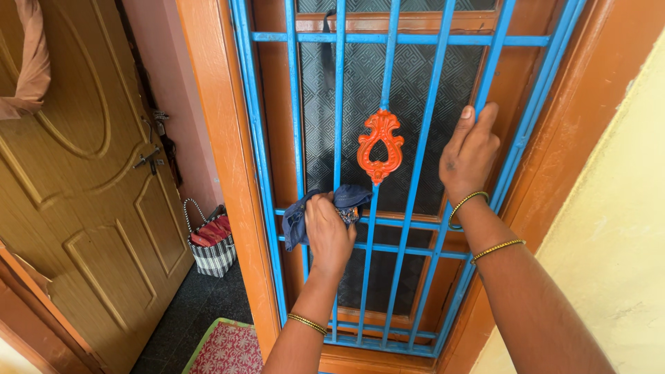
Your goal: The person wipes the blue metal grilles and wooden frame of a door using a dark cloth. They systematically clean the bars and surrounding frame, occasionally dipping the cloth into a blue bucket of water on the floor to continue wiping.
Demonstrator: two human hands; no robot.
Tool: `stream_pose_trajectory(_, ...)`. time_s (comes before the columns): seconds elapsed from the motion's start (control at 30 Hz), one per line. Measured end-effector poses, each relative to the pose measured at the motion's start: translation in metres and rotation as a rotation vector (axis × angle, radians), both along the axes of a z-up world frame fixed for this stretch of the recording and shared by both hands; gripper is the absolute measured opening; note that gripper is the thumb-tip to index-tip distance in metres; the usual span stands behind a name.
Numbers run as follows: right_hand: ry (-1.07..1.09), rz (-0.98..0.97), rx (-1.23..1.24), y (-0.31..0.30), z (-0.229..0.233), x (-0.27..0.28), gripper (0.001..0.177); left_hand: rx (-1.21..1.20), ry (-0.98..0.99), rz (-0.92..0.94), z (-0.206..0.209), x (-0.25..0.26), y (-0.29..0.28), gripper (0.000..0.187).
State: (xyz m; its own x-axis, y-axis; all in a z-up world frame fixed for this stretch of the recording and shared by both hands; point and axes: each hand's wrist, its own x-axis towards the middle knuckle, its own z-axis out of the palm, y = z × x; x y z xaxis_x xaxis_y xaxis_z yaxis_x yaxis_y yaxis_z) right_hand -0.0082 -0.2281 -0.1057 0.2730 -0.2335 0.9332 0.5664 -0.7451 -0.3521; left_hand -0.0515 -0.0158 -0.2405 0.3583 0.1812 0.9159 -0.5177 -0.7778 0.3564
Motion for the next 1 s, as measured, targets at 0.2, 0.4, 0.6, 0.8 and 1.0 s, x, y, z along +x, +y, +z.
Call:
stream_pose_trajectory(0.2,0.167,-0.267,-0.087,0.009,-0.003,-0.023,0.032,0.016,0.183,0.157,0.021,-0.022,-0.011,0.053)
stream_pose_trajectory(0.4,-0.061,0.114,-0.257,0.046,-0.074,-0.141,0.064,-0.298,0.547,-0.223,0.06,-0.084,-0.041,0.047)
stream_pose_trajectory(0.6,-0.076,0.248,-0.08,0.036,-0.053,-0.144,0.048,-0.259,0.603,-1.103,0.123,-0.078,-0.071,0.069)
stream_pose_trajectory(0.8,-0.336,0.04,-0.358,0.025,0.085,-0.086,0.029,-0.083,-0.186,-0.238,0.175,-0.025,-0.056,0.05)
stream_pose_trajectory(1.0,-0.297,-0.094,-0.611,0.021,0.088,-0.043,0.045,0.04,-0.237,-0.134,0.148,0.023,-0.051,0.048)
